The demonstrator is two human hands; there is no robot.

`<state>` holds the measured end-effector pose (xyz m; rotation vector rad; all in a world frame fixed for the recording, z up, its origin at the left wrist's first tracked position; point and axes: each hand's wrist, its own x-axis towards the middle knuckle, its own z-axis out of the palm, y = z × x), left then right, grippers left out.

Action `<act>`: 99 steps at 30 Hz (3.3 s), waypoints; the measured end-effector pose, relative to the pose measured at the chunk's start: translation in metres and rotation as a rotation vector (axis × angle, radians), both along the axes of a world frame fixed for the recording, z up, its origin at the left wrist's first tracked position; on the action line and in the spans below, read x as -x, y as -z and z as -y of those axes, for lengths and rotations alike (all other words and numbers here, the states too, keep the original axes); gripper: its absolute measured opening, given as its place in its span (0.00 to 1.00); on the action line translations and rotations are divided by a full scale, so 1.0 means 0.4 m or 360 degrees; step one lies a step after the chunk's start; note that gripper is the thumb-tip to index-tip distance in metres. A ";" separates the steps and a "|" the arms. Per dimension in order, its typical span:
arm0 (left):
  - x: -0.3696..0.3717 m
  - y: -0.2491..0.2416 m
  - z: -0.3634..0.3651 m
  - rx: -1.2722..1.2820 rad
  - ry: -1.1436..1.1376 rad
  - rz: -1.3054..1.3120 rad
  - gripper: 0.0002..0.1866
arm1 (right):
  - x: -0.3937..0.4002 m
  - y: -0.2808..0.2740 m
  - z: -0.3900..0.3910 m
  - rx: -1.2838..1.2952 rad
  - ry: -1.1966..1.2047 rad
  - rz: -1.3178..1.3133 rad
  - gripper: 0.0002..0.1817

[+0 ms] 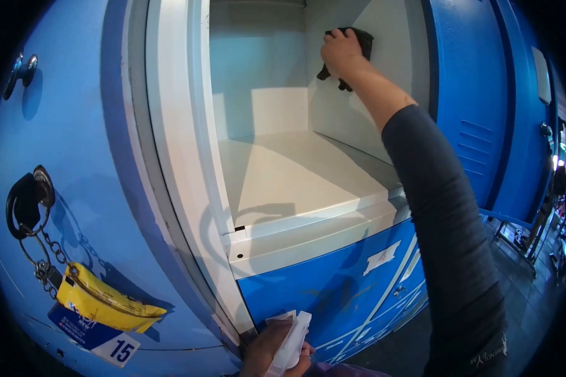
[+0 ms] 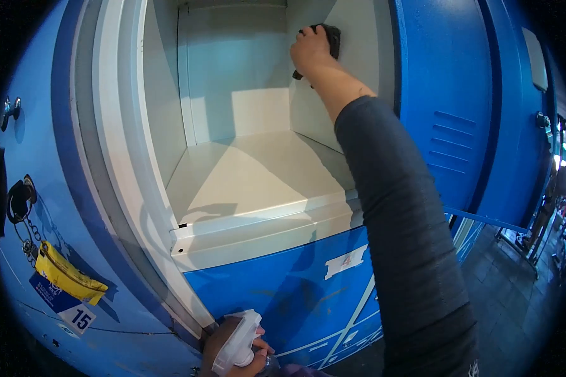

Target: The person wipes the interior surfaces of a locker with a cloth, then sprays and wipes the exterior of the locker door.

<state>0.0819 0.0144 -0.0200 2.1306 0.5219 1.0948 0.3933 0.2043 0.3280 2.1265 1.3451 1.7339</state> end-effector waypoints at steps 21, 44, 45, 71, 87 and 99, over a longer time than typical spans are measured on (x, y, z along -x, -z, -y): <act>-0.006 -0.011 0.009 0.0259 0.0128 -0.0002 0.27 | -0.070 0.161 -0.089 0.0377 -0.0126 -0.0066 0.17; 0.014 0.007 -0.006 -0.0416 0.0107 -0.0040 0.26 | 0.088 0.253 0.316 0.0434 0.0744 0.0310 0.31; 0.014 0.015 -0.006 -0.0371 0.0120 -0.0036 0.27 | 0.079 0.273 0.325 0.0420 0.0699 0.0332 0.30; 0.011 0.043 -0.015 0.0129 0.0292 0.0055 0.22 | 0.149 0.093 0.169 0.0241 0.0892 -0.0106 0.45; 0.003 0.016 -0.004 0.0018 0.0265 0.0125 0.25 | 0.139 0.245 0.122 0.0155 0.1125 -0.0068 0.44; -0.017 -0.017 0.009 -0.0475 -0.0137 -0.0090 0.29 | -0.011 0.035 -0.032 0.0280 0.0381 -0.0200 0.34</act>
